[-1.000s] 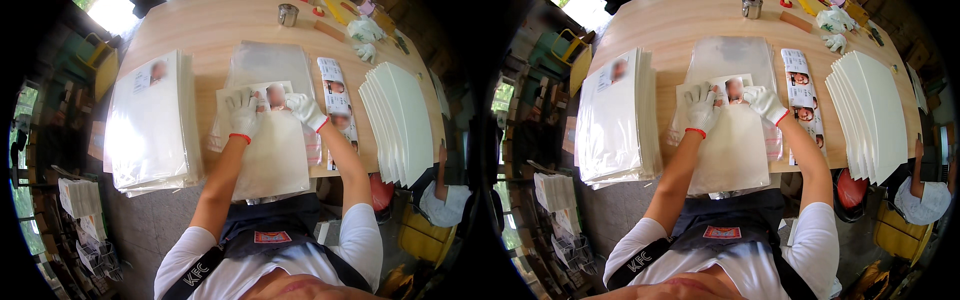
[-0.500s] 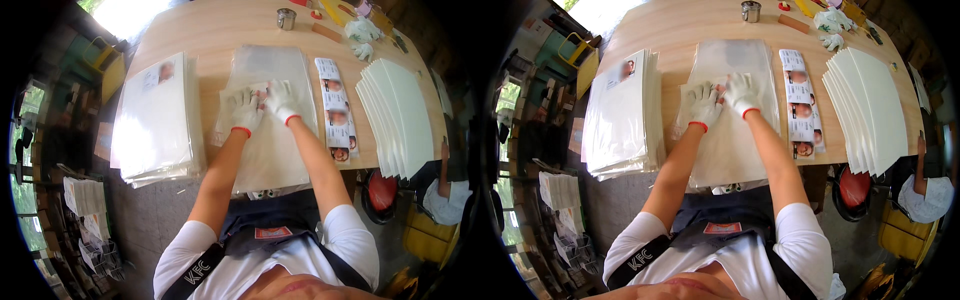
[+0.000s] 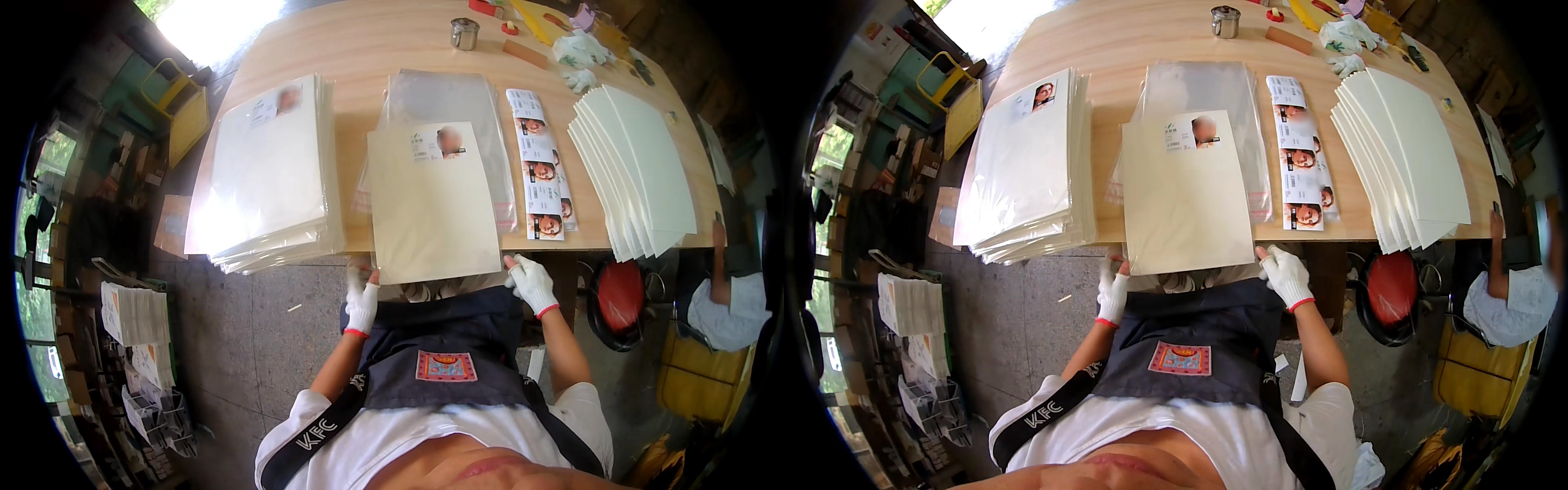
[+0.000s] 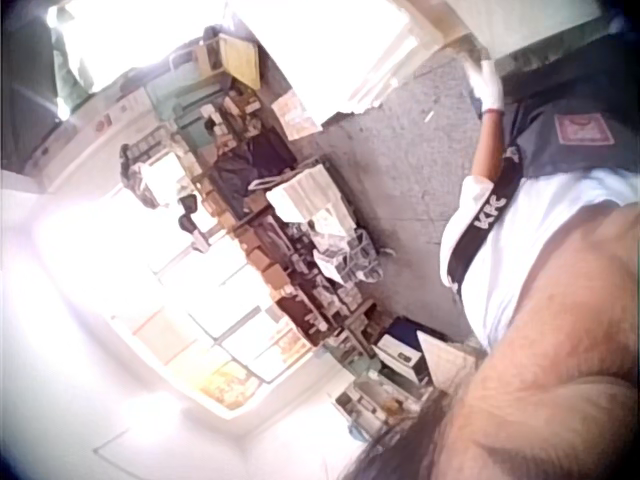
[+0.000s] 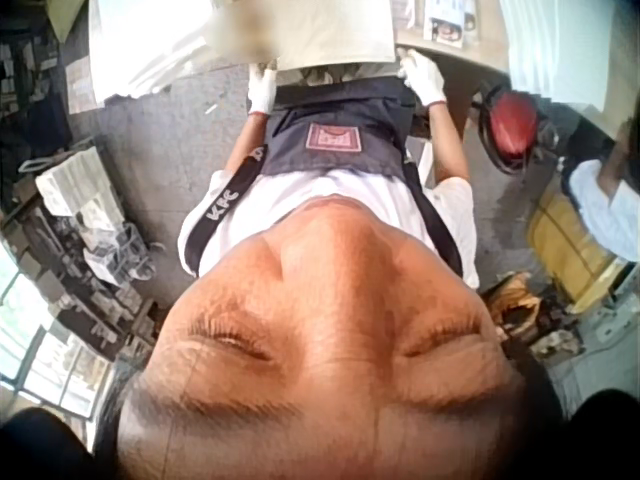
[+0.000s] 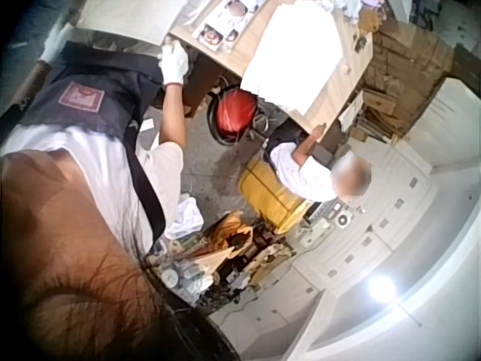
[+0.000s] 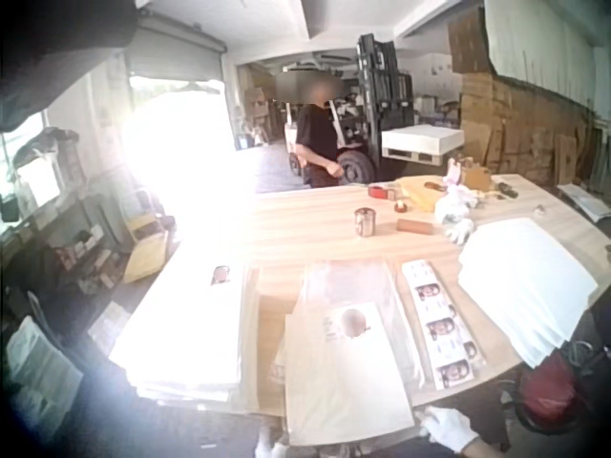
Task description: The person inserts white rectangular sheets into clear plastic sleeves and places them on a stack. They wear white gloves and a KFC apron while working at a wooden table in a warehouse setting.
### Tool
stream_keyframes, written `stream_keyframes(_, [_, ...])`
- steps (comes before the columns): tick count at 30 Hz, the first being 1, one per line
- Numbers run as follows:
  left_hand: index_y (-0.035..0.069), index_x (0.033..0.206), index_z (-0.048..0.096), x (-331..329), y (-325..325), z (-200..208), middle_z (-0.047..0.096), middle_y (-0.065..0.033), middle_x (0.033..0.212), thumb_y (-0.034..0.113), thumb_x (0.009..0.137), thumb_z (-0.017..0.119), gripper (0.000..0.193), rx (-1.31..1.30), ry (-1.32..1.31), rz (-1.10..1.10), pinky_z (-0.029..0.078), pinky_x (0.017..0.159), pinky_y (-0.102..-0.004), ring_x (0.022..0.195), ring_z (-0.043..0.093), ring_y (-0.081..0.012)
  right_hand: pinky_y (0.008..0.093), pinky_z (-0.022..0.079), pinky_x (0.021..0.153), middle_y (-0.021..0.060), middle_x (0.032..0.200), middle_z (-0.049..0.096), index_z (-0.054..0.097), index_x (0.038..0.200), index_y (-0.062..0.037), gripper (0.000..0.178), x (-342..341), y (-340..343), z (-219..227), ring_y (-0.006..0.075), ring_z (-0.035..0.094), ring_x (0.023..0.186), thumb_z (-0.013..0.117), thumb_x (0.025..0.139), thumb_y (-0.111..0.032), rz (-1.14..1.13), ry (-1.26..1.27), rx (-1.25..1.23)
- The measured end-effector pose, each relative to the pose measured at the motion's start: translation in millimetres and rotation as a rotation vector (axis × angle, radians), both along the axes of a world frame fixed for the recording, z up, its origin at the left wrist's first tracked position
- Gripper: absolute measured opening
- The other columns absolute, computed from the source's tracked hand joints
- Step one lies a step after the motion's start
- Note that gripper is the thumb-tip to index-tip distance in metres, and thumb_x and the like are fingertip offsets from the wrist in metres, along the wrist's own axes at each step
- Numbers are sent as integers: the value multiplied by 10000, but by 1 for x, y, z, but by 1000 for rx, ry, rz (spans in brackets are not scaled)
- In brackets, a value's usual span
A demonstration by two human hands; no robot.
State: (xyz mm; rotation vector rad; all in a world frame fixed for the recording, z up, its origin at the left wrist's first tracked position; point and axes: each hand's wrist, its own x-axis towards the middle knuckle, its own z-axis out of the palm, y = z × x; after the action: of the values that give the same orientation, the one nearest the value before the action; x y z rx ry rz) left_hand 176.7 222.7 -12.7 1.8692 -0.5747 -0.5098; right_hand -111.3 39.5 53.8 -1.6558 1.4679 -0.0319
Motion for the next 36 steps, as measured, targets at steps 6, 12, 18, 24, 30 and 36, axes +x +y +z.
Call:
stream_keyframes(6, [-10, 921, 505, 8, -31, 77, 531, -78, 783, 169, 858, 610, 217, -179, -94, -269, 436, 688, -268, 752, 527, -146, 258, 404, 378, 54, 670, 631, 579, 912, -93, 188, 9, 4, -50, 114, 523, 433, 525, 935, -272, -282, -709, 329])
stream_keyframes(12, [12, 990, 563, 67, 11, 148, 565, -41, 772, 7, 852, 567, 138, -475, -146, -218, 451, 575, -231, 677, 552, -105, 242, 389, 405, 8, 633, 564, 570, 879, -68, 192, 94, 4, -3, 94, 495, 450, 529, 940, -246, -19, -912, 359])
stream_keyframes(18, [-36, 1045, 576, 196, 45, 183, 596, -49, 893, 184, 965, 433, 274, -513, -455, 219, 432, 729, -232, 807, 540, -99, 230, 385, 420, 9, 600, 537, 577, 804, -51, 246, 259, 12, 77, 77, 477, 464, 589, 906, -275, 258, -927, 236])
stream_keyframes(24, [38, 1275, 510, 270, 74, 115, 633, -127, 1070, 119, 889, 423, 404, 209, -552, 264, 435, 874, -262, 981, 594, -165, 247, 413, 436, 24, 558, 547, 564, 721, -37, 415, 305, 32, 67, 78, 496, 469, 609, 872, -421, 325, -676, 195])
stream_keyframes(30, [83, 1363, 388, 236, 65, 96, 418, -102, 1361, 187, 926, 450, 453, -689, -31, 422, 406, 980, -428, 1183, 463, -273, 241, 482, 567, 34, 772, 617, 575, 973, -35, 305, 170, 10, 85, 95, 586, 620, 485, 961, -327, 282, -968, 70])
stream_keyframes(36, [-81, 1241, 464, 208, 118, -24, 515, -185, 1248, 80, 937, 451, 344, -386, -355, 508, 374, 1003, -361, 1128, 504, -247, 228, 480, 577, 44, 750, 597, 584, 1031, -31, 289, -48, -34, 85, 105, 578, 614, 495, 948, -292, -501, -795, -640])
